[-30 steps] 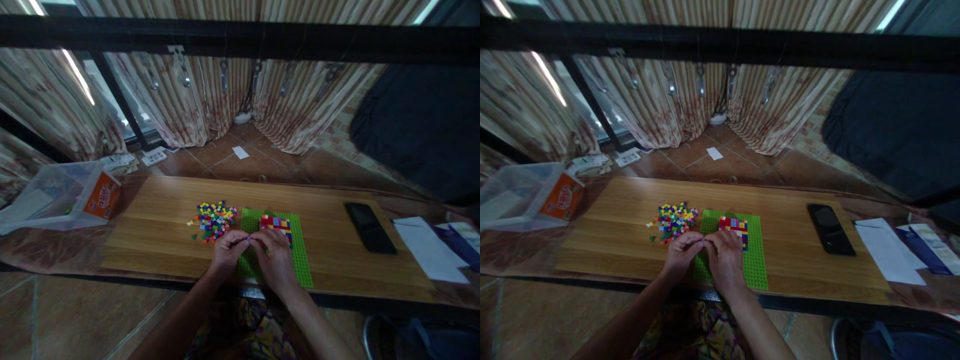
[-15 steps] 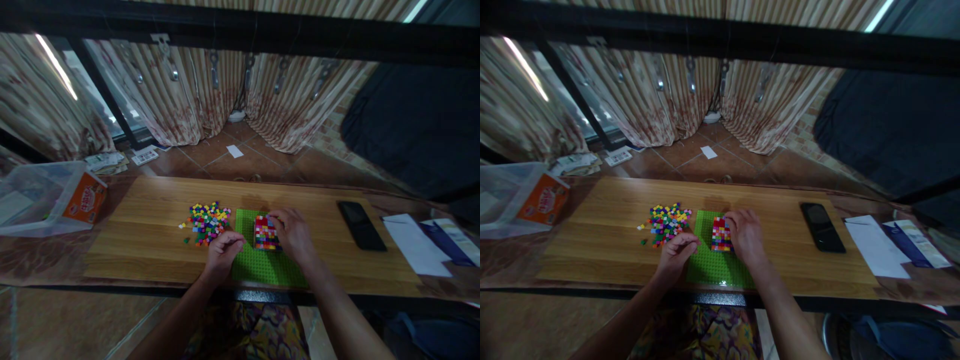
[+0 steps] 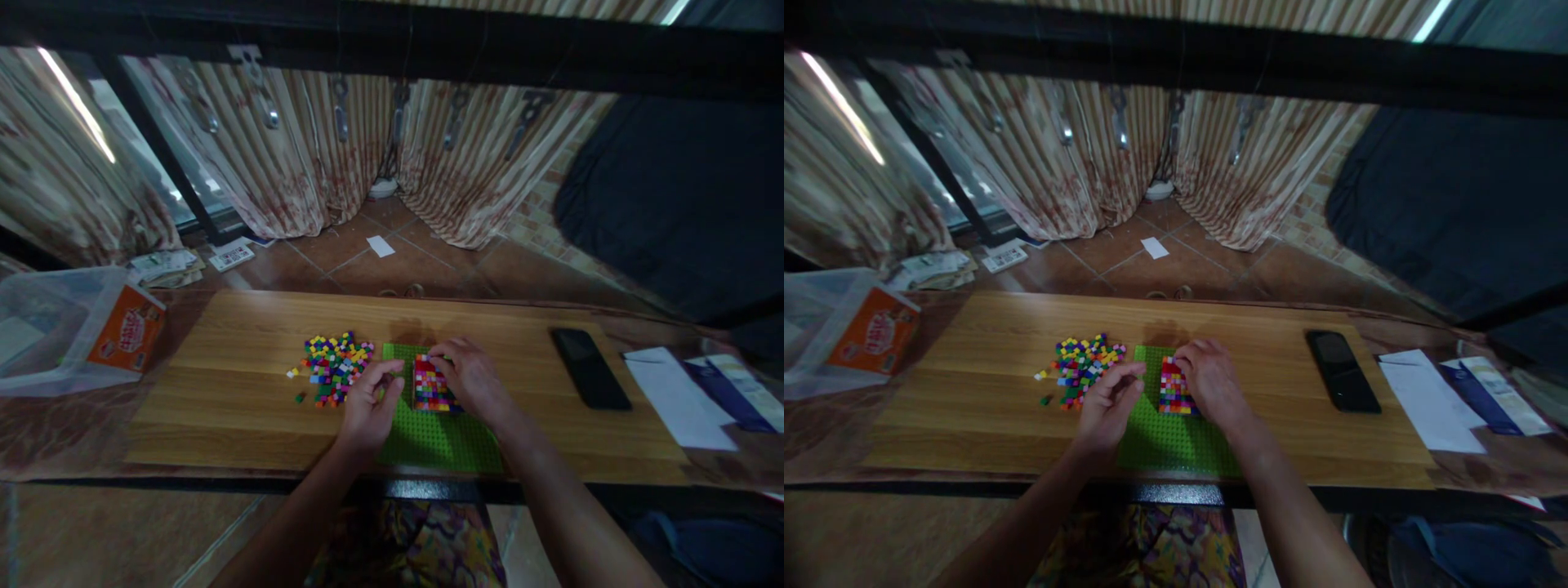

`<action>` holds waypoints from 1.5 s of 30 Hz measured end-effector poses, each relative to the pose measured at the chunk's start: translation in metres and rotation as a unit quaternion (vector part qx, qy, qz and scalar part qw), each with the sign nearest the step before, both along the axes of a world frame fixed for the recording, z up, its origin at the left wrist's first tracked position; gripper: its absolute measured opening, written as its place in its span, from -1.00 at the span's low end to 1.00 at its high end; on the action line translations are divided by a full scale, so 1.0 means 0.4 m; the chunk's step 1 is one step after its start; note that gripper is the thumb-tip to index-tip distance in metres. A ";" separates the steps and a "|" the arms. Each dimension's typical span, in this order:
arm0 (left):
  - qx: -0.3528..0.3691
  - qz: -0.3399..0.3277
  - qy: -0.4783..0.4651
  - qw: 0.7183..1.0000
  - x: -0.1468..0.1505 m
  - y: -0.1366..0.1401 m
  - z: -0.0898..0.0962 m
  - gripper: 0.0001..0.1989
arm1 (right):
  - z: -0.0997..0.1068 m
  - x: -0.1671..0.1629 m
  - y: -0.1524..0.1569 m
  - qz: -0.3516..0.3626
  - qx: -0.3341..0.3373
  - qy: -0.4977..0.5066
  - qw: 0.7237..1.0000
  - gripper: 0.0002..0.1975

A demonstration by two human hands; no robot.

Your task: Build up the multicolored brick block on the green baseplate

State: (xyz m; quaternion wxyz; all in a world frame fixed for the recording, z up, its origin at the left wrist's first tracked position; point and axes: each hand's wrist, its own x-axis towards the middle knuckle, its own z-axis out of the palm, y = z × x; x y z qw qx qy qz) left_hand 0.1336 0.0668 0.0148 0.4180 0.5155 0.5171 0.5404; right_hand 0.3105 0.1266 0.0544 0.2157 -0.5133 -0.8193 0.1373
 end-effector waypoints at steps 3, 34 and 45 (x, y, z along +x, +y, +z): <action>0.032 -0.036 0.089 0.995 0.012 0.062 0.016 -0.76 | 0.001 0.002 0.002 0.012 -0.006 0.010 1.000 -0.83; -0.004 -0.132 0.084 0.988 0.010 0.141 0.020 -0.76 | -0.014 -0.004 -0.015 0.001 -0.049 0.106 0.993 -0.79; -0.001 -0.132 0.065 0.989 0.016 0.146 0.003 -0.77 | -0.038 -0.022 -0.024 -0.040 -0.007 0.139 0.989 -0.79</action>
